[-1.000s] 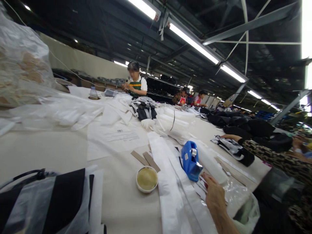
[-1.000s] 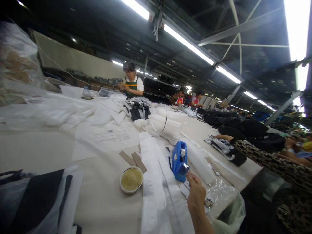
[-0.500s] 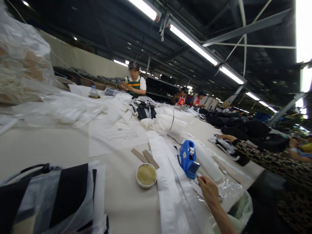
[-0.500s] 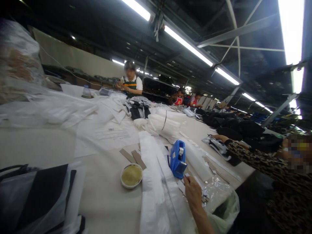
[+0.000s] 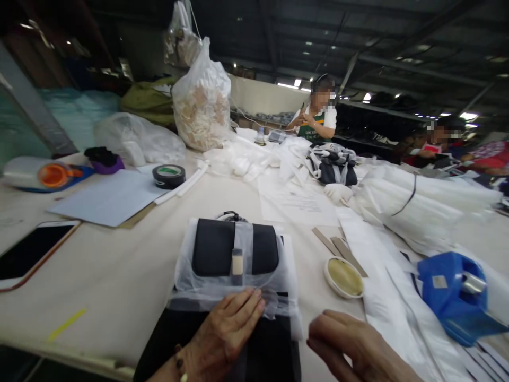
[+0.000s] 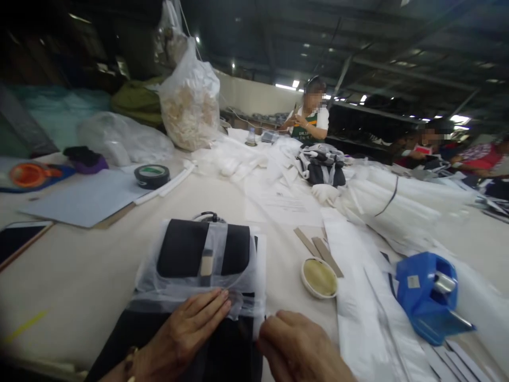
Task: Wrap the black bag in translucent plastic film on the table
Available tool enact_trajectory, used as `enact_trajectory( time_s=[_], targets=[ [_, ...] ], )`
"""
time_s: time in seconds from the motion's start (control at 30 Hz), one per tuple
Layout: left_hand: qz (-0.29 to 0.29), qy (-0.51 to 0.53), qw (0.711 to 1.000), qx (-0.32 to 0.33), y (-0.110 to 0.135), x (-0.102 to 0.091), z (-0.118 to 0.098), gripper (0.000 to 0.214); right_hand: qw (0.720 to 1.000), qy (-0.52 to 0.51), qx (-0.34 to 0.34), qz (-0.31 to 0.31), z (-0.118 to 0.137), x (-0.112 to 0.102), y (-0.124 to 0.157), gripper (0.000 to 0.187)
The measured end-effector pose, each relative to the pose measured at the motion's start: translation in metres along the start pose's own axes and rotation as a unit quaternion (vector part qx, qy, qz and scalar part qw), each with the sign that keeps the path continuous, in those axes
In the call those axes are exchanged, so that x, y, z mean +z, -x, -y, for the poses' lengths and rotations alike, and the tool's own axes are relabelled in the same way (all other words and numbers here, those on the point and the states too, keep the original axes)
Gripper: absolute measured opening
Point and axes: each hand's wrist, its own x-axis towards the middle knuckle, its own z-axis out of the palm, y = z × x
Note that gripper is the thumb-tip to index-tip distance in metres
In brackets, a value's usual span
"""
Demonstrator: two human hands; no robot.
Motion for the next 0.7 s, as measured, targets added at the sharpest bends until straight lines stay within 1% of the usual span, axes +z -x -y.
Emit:
enact_trajectory(
  time_s=[0.03,0.1,0.17,0.23,0.37,0.43,0.47,0.5,0.57,0.63,0.7],
  targets=[
    [-0.008,0.006,1.000,-0.005,0.000,0.000,-0.001,0.039,1.000,-0.016,-0.012,0.013,0.011,0.001,-0.010,0.028],
    [-0.019,0.012,1.000,-0.011,0.002,0.002,-0.002,0.038,0.998,-0.041,-0.007,0.040,0.018,0.006,-0.027,0.026],
    [-0.022,0.011,1.000,-0.019,0.002,0.003,-0.002,0.038,0.997,-0.049,0.012,0.060,0.013,0.014,-0.040,0.025],
    [-0.024,0.007,0.999,-0.021,0.002,0.003,-0.002,0.039,0.996,-0.043,0.036,0.067,0.002,0.024,-0.048,0.026],
    [-0.023,0.000,1.000,-0.021,0.002,0.002,-0.002,0.041,0.994,0.012,0.090,0.054,-0.010,0.042,-0.056,0.028],
    [-0.020,0.000,1.000,-0.023,0.003,0.003,-0.002,0.041,0.992,0.023,0.111,0.047,-0.012,0.045,-0.057,0.027],
    [-0.019,0.001,1.000,-0.023,0.004,0.004,-0.002,0.040,0.992,0.010,0.119,0.047,-0.012,0.045,-0.057,0.027],
    [-0.018,0.004,1.000,-0.022,0.004,0.004,-0.002,0.040,0.991,-0.017,0.126,0.049,-0.012,0.043,-0.057,0.027],
    [-0.014,0.007,1.000,-0.020,0.005,0.005,-0.002,0.039,0.981,-0.110,0.144,0.063,-0.014,0.036,-0.057,0.030],
    [-0.014,0.010,1.000,-0.019,0.005,0.006,-0.002,0.038,0.962,-0.208,0.165,0.073,-0.016,0.028,-0.055,0.033],
    [-0.013,0.013,1.000,-0.021,0.005,0.006,-0.002,0.038,0.946,-0.260,0.183,0.065,-0.018,0.023,-0.053,0.035]
  ],
)
